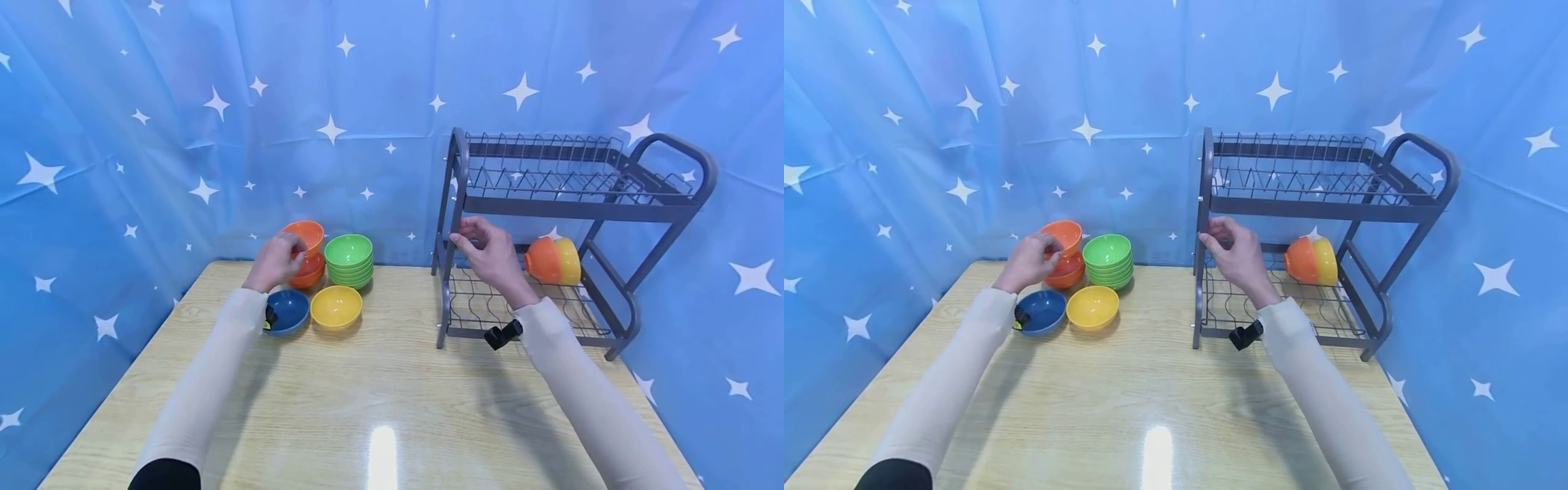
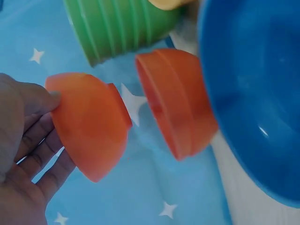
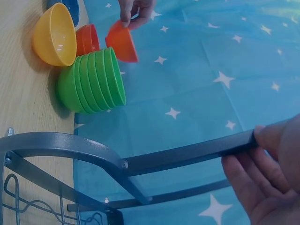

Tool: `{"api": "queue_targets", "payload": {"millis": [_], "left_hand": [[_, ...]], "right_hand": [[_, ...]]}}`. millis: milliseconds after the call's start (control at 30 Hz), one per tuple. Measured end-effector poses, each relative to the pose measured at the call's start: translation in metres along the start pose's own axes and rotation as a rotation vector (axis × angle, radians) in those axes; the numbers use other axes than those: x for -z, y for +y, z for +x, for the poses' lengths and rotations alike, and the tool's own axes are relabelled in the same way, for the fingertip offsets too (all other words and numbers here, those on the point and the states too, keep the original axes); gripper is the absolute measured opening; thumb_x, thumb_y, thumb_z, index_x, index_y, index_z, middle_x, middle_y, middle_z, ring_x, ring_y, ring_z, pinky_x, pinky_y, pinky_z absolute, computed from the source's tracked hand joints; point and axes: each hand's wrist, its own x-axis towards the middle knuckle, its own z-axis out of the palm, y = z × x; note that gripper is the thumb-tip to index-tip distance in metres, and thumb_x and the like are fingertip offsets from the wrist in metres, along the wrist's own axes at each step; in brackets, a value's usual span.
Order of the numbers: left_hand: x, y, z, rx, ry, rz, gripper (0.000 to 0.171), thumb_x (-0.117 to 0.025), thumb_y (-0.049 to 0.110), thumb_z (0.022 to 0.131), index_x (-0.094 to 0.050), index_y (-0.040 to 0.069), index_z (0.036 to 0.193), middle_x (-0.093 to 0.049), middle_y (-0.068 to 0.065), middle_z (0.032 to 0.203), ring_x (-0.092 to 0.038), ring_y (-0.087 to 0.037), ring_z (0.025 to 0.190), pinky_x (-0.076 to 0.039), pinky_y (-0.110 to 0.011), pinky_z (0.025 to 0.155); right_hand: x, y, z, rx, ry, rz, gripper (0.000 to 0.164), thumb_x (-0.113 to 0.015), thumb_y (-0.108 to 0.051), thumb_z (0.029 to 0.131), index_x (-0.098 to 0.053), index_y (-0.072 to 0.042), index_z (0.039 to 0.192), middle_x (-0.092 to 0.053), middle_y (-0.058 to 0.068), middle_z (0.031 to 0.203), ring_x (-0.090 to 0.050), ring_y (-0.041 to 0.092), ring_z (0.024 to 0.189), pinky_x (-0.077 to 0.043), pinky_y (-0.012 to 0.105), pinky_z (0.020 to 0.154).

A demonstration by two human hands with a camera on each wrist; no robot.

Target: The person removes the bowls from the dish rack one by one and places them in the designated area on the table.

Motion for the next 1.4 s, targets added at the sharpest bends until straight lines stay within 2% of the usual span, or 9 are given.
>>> {"api": "queue_targets", "payload": {"millis": [233,333,567,867,1033,1400], "left_hand": [[-0.01,-0.011,-0.005,0.117,-0.119,0.006,0.014,-0.068,0.008,0.095,-0.07,0.002,0.107,-0.068,-0.014,0.099,-0.058,-0.029,0.088,-0.057,-0.041,0.079],[-0.016,-0.015,-0.006,0.119,-0.148,0.021,0.014,-0.067,0.008,0.094,-0.071,0.002,0.106,-0.068,-0.013,0.098,-0.058,-0.029,0.087,-0.055,-0.039,0.077],[-0.025,-0.021,-0.009,0.08,-0.139,0.037,0.011,-0.066,0.006,0.092,-0.072,0.002,0.099,-0.07,-0.013,0.093,-0.059,-0.028,0.082,-0.053,-0.041,0.074],[-0.03,-0.017,-0.008,0.14,-0.189,0.02,0.015,-0.067,0.008,0.094,-0.074,0.001,0.105,-0.072,-0.014,0.099,-0.061,-0.03,0.089,-0.054,-0.044,0.084],[-0.031,-0.017,-0.009,0.157,-0.196,0.017,0.014,-0.067,0.008,0.094,-0.074,0.002,0.105,-0.071,-0.014,0.1,-0.059,-0.03,0.089,-0.053,-0.044,0.084],[-0.032,-0.016,-0.011,0.157,-0.216,-0.053,0.021,-0.065,0.005,0.094,-0.072,0.0,0.112,-0.071,-0.017,0.108,-0.061,-0.032,0.097,-0.057,-0.047,0.091]], "right_hand": [[-0.001,0.002,-0.003,0.001,-0.005,0.006,0.041,-0.065,-0.036,0.101,-0.059,-0.014,0.135,-0.069,0.011,0.128,-0.063,0.03,0.123,-0.043,0.06,0.112],[-0.002,0.002,-0.004,0.0,-0.004,0.006,0.04,-0.065,-0.035,0.102,-0.059,-0.013,0.134,-0.069,0.011,0.128,-0.062,0.031,0.125,-0.043,0.061,0.113],[-0.003,0.002,-0.004,0.014,0.01,0.005,0.039,-0.065,-0.035,0.102,-0.059,-0.013,0.133,-0.069,0.011,0.127,-0.063,0.029,0.124,-0.042,0.06,0.114],[-0.001,0.002,-0.002,0.013,0.017,0.004,0.039,-0.065,-0.036,0.102,-0.059,-0.013,0.133,-0.069,0.01,0.129,-0.063,0.029,0.124,-0.044,0.059,0.112],[-0.001,0.001,-0.001,0.02,0.018,0.004,0.039,-0.065,-0.036,0.102,-0.059,-0.013,0.132,-0.069,0.01,0.129,-0.064,0.029,0.123,-0.045,0.057,0.112],[-0.002,0.002,-0.001,0.024,0.022,0.011,0.037,-0.065,-0.037,0.102,-0.059,-0.014,0.13,-0.069,0.009,0.128,-0.065,0.027,0.123,-0.047,0.056,0.111]]}}
